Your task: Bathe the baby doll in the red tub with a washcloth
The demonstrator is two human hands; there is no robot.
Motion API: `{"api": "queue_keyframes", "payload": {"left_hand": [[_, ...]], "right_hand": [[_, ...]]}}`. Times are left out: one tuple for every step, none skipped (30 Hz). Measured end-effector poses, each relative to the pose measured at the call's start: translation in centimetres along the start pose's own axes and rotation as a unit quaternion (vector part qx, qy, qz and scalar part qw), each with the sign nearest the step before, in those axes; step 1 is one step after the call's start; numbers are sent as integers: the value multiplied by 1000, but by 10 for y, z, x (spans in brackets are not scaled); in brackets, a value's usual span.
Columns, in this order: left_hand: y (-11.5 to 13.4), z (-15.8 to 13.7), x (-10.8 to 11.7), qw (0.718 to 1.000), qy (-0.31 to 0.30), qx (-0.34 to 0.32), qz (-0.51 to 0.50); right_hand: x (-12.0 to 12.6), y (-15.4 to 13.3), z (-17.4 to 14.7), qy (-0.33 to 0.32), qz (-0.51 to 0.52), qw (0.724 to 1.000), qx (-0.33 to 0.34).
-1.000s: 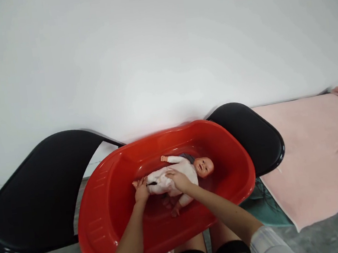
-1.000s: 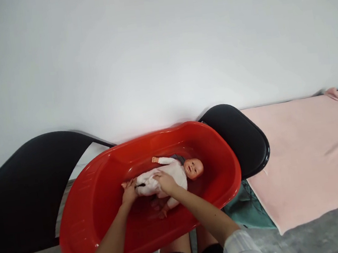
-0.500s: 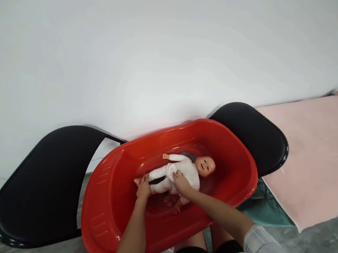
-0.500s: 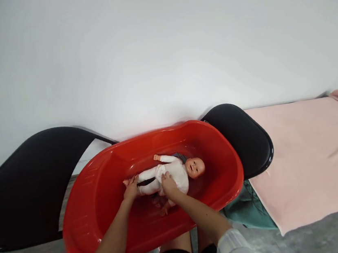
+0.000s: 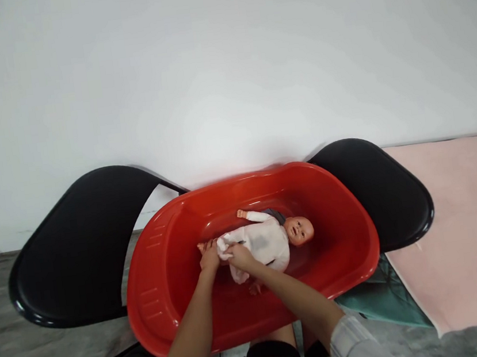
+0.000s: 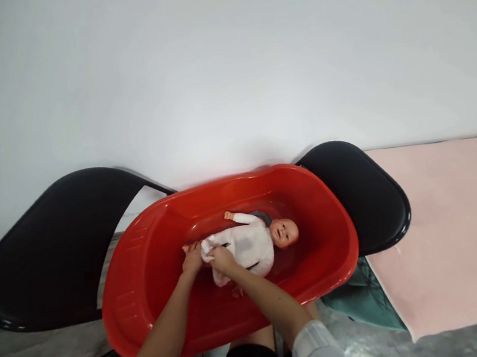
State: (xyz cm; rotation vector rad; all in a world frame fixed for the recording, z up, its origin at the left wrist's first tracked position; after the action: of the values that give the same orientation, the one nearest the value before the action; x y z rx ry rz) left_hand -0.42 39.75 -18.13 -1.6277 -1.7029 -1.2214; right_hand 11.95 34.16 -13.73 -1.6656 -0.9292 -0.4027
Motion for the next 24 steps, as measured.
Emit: {"api": "queue_keyframes", "payload": {"left_hand": [[1, 0, 1, 1000, 4, 5, -4], [2, -1, 1, 1000, 7, 10, -10], [2, -1, 1, 1000, 8, 14, -15], [3, -1, 1, 1000, 8, 16, -19], [3, -1, 0, 1000, 8, 16, -23], [3, -1, 0, 1000, 8, 15, -25], [3, -1, -1, 1000, 9, 13, -27], [3, -1, -1, 999, 10, 11, -28], [3, 0, -1, 999, 11, 9, -29], [2, 0, -1, 999, 11, 8, -29], [2, 0, -1, 1000, 11, 8, -28], [2, -1, -2, 1000, 8, 9, -27], [2, -1, -2, 1000, 3, 12, -27], [2, -1, -2, 1000, -3, 15, -26], [3, -2, -2, 1000, -9, 17, -25], [4, -2, -2, 999, -16, 18, -23], [4, -2, -3, 999, -27, 20, -17], [5, -2, -4, 999, -39, 21, -10], [5, -2, -5, 999, -49, 23, -3], [6, -2, -5, 998, -59, 24, 3], [6, -2, -6, 997, -68, 25, 6], [7, -2, -6, 997, -71, 25, 6], [8, -3, -6, 997, -71, 24, 2], [9, -3, -6, 997, -70, 23, -2]], "right_hand": [[18, 5, -4, 25, 8, 1000, -11], [37, 11, -8, 53, 9, 998, -18], [57, 17, -12, 90, 5, 996, -20], [76, 24, -17, 127, -4, 991, -30], [94, 33, -22, 168, -18, 984, -48], [108, 42, -27, 201, -34, 976, -70], [118, 51, -32, 219, -44, 970, -91], [124, 61, -36, 228, -61, 965, -116], [125, 70, -39, 226, -82, 961, -138], [122, 79, -42, 216, -108, 958, -156], [116, 87, -43, 202, -138, 955, -169], [107, 93, -43, 186, -166, 952, -176], [98, 98, -42, 170, -185, 951, -178], [88, 103, -41, 157, -195, 951, -180], [78, 106, -39, 149, -195, 952, -185], [70, 108, -35, 144, -187, 953, -191], [64, 109, -31, 140, -174, 955, -194], [58, 108, -27, 136, -159, 959, -190], [54, 105, -21, 131, -145, 964, -179], [50, 101, -14, 127, -134, 969, -162], [46, 94, -8, 120, -125, 974, -144], [42, 86, -1, 110, -121, 979, -125], [36, 77, 6, 98, -121, 982, -108], [30, 67, 13, 84, -125, 984, -93]]}}
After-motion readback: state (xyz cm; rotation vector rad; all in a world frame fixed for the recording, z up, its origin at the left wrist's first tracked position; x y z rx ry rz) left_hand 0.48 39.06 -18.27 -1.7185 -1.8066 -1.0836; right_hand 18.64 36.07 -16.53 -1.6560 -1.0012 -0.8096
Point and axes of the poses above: each hand's wrist, its own z-axis towards the middle knuckle, its own x-axis out of the back of the hand, y = z × x, the point moved 4 cm from there along z, towards the middle knuckle, and after that the axes turned 2 degrees about -y, right-handed, at the moved point
